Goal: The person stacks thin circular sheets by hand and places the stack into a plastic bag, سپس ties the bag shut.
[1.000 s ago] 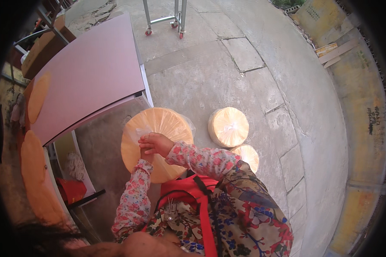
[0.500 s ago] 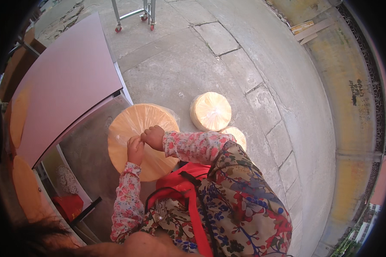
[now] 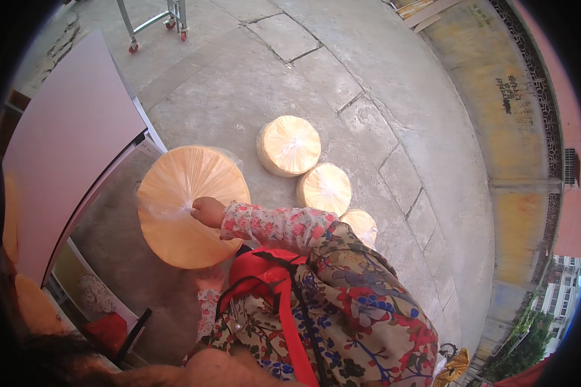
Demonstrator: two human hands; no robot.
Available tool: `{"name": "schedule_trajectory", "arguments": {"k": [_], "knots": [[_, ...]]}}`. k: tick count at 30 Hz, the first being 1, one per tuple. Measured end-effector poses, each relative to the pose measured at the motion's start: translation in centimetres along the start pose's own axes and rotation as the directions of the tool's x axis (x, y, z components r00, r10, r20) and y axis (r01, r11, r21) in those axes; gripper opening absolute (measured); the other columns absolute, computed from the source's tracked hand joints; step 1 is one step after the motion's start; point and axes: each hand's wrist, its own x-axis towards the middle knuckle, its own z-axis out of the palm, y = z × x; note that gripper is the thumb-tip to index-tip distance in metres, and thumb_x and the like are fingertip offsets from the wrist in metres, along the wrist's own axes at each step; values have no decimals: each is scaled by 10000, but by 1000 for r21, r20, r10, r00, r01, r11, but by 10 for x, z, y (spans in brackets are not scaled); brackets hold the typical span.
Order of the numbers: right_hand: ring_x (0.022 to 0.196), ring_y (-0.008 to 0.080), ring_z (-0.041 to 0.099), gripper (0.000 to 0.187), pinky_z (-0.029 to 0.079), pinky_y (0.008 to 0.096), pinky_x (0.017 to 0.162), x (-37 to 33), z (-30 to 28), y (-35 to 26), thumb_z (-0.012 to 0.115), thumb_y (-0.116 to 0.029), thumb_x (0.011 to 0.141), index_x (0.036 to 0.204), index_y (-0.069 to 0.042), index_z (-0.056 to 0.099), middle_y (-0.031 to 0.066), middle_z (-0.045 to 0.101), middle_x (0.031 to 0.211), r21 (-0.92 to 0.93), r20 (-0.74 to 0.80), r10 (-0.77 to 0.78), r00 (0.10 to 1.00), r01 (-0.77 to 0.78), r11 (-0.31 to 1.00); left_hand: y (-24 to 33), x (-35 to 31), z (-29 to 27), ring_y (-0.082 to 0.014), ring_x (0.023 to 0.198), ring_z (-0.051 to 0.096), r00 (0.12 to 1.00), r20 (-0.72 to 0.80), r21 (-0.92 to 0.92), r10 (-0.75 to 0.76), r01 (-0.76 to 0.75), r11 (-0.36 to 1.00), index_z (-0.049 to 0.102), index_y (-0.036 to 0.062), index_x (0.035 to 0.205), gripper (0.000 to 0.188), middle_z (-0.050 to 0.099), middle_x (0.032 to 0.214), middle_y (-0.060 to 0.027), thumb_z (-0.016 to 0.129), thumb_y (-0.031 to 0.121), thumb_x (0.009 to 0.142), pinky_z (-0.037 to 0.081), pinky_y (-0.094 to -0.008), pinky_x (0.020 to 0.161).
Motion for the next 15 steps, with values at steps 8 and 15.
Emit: {"name": "schedule_trajectory", "arguments": {"k": [8, 15], "knots": [[470, 72, 414, 185, 331, 239, 407, -40, -38, -36, 523, -210, 880, 736, -99, 555, -46, 456, 580, 359, 312, 327, 892, -429, 829, -41, 21, 67, -297, 1149, 450, 943, 326, -143, 61, -14, 990, 439, 149, 1283, 631, 447, 1292, -98, 471, 580, 822, 375, -531, 928], [569, 135, 502, 239, 422, 320, 565, -76, -123, -25, 542, -205, 826, 665, -34, 584, 35, 516, 563, 281, 317, 107, 942, -201, 938, -85, -76, 117, -290, 1182, 421, 897, 431, -63, 99, -79, 995, 407, 178, 1309, 638, 422, 1320, -80, 456, 589, 823, 343, -547, 957]]}}
